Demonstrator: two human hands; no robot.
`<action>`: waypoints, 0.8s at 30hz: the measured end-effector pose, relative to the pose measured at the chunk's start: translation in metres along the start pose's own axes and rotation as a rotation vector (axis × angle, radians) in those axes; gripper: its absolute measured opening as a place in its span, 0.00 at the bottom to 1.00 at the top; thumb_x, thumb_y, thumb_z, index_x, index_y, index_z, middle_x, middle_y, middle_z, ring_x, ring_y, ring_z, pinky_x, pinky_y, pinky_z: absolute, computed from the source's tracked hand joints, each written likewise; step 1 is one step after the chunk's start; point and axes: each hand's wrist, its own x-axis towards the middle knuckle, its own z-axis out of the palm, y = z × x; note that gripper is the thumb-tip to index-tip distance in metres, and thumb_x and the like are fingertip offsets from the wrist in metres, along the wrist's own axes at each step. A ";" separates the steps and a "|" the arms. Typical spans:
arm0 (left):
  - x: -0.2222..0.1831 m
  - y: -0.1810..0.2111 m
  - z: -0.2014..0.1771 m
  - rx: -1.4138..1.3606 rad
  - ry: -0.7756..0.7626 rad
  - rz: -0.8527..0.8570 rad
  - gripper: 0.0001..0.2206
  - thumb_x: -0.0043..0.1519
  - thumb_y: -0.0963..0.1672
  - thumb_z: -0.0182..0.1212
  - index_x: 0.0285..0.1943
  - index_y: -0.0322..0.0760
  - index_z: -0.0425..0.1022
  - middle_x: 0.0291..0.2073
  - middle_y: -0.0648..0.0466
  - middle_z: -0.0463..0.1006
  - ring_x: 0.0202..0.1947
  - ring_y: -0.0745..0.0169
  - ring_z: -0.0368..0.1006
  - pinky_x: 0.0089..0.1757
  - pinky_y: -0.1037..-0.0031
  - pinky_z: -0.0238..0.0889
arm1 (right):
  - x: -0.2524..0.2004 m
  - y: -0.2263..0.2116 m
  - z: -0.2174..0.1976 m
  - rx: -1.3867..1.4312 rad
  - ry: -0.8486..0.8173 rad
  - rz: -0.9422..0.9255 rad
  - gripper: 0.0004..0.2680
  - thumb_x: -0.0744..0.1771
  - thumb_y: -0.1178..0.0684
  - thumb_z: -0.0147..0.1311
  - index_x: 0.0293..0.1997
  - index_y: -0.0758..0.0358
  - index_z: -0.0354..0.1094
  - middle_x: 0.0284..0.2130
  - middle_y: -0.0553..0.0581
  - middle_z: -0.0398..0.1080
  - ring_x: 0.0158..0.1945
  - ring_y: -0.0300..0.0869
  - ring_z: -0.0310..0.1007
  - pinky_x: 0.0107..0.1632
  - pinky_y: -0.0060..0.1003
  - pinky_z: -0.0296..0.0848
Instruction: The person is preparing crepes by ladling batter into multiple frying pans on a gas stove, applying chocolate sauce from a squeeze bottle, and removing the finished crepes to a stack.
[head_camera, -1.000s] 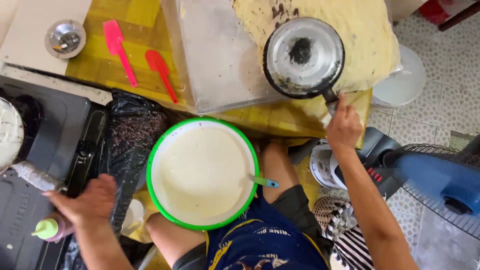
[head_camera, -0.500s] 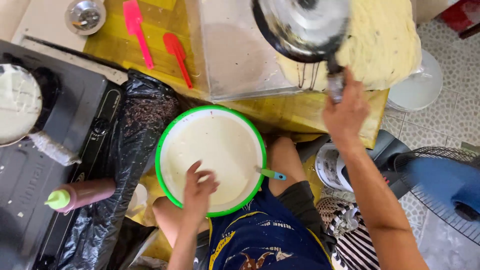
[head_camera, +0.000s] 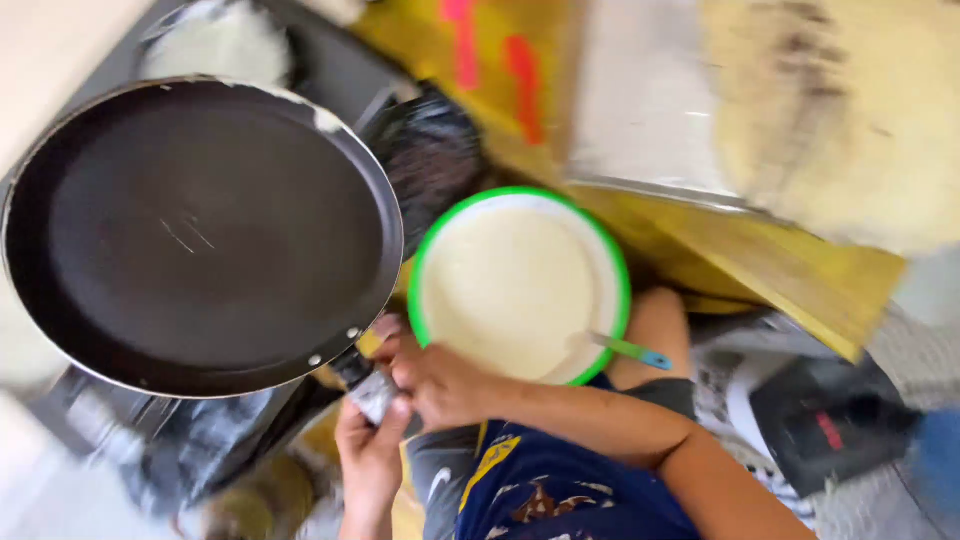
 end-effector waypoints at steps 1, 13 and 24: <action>-0.015 -0.003 -0.026 -0.027 0.139 -0.066 0.09 0.59 0.42 0.67 0.47 0.38 0.78 0.30 0.60 0.76 0.32 0.75 0.65 0.35 0.77 0.62 | 0.009 0.035 0.010 -0.390 0.025 0.236 0.17 0.72 0.37 0.34 0.54 0.61 0.54 0.41 0.64 0.60 0.49 0.55 0.57 0.51 0.53 0.54; -0.117 -0.043 -0.114 0.033 0.549 -0.538 0.09 0.59 0.44 0.64 0.33 0.34 0.72 0.14 0.48 0.73 0.13 0.61 0.67 0.19 0.70 0.58 | 0.178 0.125 0.039 -0.166 0.506 0.400 0.39 0.51 0.45 0.75 0.67 0.58 0.57 0.57 0.58 0.73 0.58 0.42 0.74 0.59 0.34 0.69; -0.069 -0.109 -0.033 0.151 -0.153 -0.674 0.17 0.60 0.53 0.68 0.39 0.35 0.78 0.14 0.49 0.77 0.13 0.59 0.76 0.23 0.72 0.70 | 0.003 -0.091 -0.077 -1.369 -0.767 0.903 0.39 0.53 0.19 0.59 0.70 0.33 0.56 0.45 0.51 0.80 0.50 0.53 0.81 0.56 0.55 0.74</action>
